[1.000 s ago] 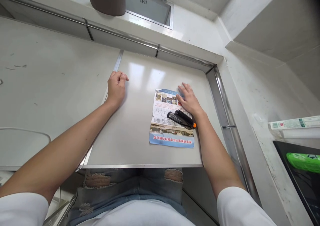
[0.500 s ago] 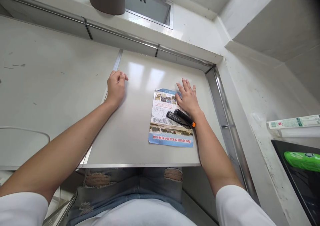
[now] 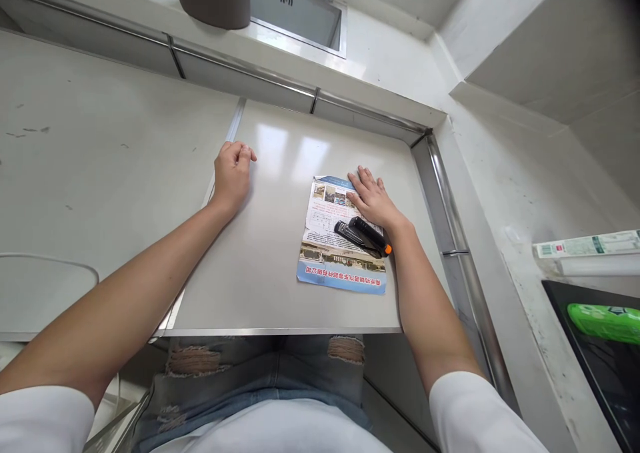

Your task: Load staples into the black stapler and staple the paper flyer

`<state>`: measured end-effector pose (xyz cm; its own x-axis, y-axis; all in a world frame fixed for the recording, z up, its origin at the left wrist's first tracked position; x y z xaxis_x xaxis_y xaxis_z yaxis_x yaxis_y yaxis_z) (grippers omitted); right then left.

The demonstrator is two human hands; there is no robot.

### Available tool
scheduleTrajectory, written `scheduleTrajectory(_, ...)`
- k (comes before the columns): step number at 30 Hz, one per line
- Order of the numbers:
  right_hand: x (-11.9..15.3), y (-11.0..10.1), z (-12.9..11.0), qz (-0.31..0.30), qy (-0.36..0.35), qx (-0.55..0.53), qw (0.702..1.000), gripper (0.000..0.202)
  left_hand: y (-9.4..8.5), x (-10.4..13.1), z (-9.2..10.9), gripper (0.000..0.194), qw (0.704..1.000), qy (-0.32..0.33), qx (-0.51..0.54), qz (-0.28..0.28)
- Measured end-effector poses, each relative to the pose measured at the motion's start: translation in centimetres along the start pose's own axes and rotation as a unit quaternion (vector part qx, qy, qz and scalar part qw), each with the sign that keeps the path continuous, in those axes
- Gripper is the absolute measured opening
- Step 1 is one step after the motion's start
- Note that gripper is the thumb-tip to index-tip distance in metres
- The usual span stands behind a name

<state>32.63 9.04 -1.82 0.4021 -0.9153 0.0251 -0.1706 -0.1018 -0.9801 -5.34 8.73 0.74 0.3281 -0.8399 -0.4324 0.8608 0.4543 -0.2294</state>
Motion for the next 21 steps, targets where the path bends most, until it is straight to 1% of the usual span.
scheduleTrajectory(4,0.2,-0.4,0.6,0.013,0.008,0.0,1.0,0.072,0.0,-0.1,-0.1,0.042,1.0,-0.003,-0.001,-0.004)
scheduleTrajectory(8,0.5,-1.3,0.3,0.053,0.03,-0.007,0.998,0.084,0.0,0.0,0.0,0.042,1.0,-0.005,-0.002,-0.005)
scheduleTrajectory(10,0.6,-1.3,0.1,0.046,0.041,-0.017,0.998,0.086,0.0,0.0,0.0,0.042,1.0,-0.005,-0.001,-0.003)
scheduleTrajectory(14,0.5,-0.6,-0.2,0.024,0.054,-0.014,0.998,0.081,0.1,0.0,-0.2,0.046,1.0,-0.007,0.0,-0.003)
scheduleTrajectory(17,0.2,-0.1,-0.5,0.025,0.053,-0.003,0.998,0.077,0.1,-0.1,-0.3,0.046,1.0,-0.012,0.0,-0.004)
scheduleTrajectory(21,-0.3,0.2,-1.1,0.036,0.055,-0.014,0.998,0.073,0.1,-0.1,-0.4,0.045,1.0,-0.014,0.01,-0.004)
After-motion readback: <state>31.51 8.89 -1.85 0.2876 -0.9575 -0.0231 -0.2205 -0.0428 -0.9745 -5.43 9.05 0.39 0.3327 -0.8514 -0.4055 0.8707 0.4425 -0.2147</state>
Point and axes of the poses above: each hand's wrist, its own x-axis away from the middle knuckle, its own y-axis out of the palm, z = x × y, the point moved 6 cm from there along -x, towards the middle knuckle, and after that the axes turned 3 degrees about z, right-handed, at the moved point
